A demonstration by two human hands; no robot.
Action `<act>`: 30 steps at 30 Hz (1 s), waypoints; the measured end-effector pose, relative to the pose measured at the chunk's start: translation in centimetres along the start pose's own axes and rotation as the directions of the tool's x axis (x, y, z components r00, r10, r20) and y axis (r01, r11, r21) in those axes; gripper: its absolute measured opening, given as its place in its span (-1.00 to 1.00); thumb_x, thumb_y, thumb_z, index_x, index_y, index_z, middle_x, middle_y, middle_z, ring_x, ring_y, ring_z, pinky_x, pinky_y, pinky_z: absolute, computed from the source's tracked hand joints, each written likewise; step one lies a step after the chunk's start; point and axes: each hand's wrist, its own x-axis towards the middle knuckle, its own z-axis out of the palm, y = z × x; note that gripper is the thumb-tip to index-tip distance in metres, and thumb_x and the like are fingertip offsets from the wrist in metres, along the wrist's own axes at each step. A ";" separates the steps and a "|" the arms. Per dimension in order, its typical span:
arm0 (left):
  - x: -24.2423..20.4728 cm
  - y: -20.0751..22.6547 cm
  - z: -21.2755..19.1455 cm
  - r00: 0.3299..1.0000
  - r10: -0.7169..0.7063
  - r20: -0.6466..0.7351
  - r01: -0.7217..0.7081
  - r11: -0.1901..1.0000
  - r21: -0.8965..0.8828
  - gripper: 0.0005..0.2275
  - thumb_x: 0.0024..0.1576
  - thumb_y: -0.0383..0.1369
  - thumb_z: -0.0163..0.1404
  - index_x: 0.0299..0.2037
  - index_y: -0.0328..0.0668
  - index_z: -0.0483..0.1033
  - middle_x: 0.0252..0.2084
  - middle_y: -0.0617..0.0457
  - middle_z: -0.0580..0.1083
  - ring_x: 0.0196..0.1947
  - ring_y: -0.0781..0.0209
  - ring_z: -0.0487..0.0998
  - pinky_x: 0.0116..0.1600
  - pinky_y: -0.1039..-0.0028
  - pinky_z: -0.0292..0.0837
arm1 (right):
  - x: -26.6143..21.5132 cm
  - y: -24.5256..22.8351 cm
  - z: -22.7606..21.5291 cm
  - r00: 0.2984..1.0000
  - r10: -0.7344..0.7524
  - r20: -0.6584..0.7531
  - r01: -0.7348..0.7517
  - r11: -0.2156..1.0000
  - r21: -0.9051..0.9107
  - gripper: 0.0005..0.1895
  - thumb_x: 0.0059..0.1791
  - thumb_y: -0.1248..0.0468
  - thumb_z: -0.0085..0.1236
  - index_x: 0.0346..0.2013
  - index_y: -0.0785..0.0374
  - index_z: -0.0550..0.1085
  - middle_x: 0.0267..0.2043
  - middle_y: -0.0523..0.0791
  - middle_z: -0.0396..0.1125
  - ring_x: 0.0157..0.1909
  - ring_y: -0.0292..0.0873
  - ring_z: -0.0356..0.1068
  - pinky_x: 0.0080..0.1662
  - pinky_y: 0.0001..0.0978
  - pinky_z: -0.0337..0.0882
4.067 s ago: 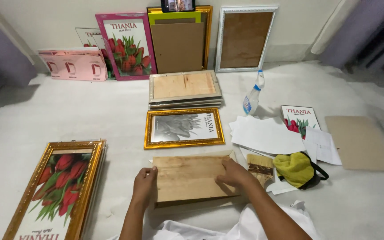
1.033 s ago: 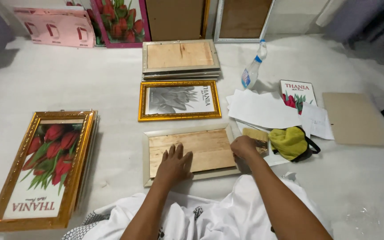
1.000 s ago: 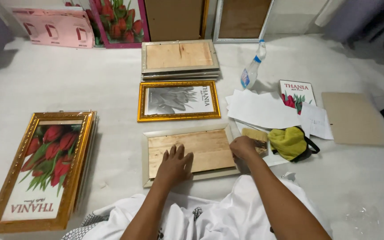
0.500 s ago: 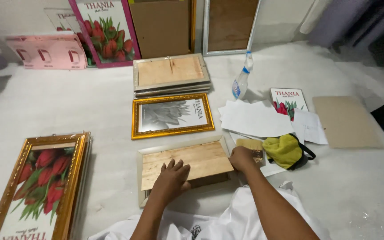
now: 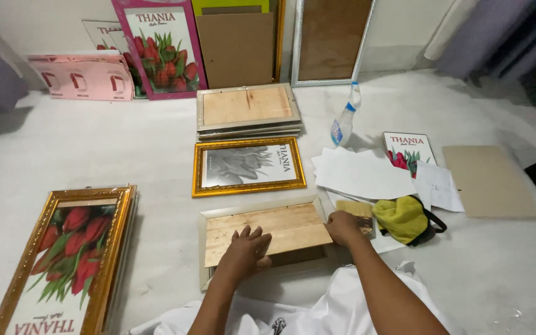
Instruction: Cleaning and assembling picture frames by inserting backing boards.
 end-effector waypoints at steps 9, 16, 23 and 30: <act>0.2 -0.8 0.8 1.000 -0.005 -0.017 0.005 1.000 -0.014 -0.39 -0.16 -0.31 0.29 0.20 0.08 0.49 0.34 0.15 0.37 0.43 -0.25 0.17 0.45 -0.07 0.01 | -1.0 -0.9 -1.0 0.999 0.036 0.032 -0.037 0.999 0.036 -0.64 -0.10 0.01 0.21 -0.44 0.29 0.60 -0.40 -0.01 0.50 -0.36 -0.01 0.41 -0.17 -0.22 0.46; 0.0 -0.5 1.0 0.996 -0.014 0.084 0.007 0.997 0.081 -0.68 0.09 -0.38 0.13 0.07 0.10 0.49 0.36 0.05 0.34 0.44 -0.39 0.10 0.44 -0.25 0.01 | -5.4 -4.7 -6.1 0.906 0.254 0.338 -0.409 0.727 0.551 -0.64 0.11 0.22 0.14 -0.39 0.53 0.55 -0.57 0.05 0.39 -0.62 -0.07 0.35 -0.47 -0.28 0.43; -0.4 0.0 0.9 0.970 -0.076 0.230 0.028 0.978 0.205 -0.46 0.11 -0.15 0.13 0.36 0.32 0.36 0.46 -0.04 0.25 0.51 -0.31 0.05 0.44 -0.30 -0.01 | -0.7 0.2 -0.2 0.983 0.065 0.172 -0.085 0.991 0.107 -0.58 -0.30 -0.09 0.33 -0.41 0.16 0.71 -0.27 -0.03 0.58 -0.03 0.02 0.57 0.02 -0.23 0.52; -0.5 1.1 0.3 0.969 -0.084 0.231 0.032 0.975 0.220 -0.46 0.12 -0.12 0.11 0.36 0.19 0.35 0.48 -0.07 0.22 0.52 -0.33 0.02 0.43 -0.35 -0.01 | -0.7 -0.1 -0.6 0.976 0.107 0.190 -0.124 0.989 0.080 -0.47 -0.35 -0.08 0.37 -0.24 0.18 0.70 -0.14 -0.01 0.58 0.05 0.04 0.54 0.04 -0.19 0.53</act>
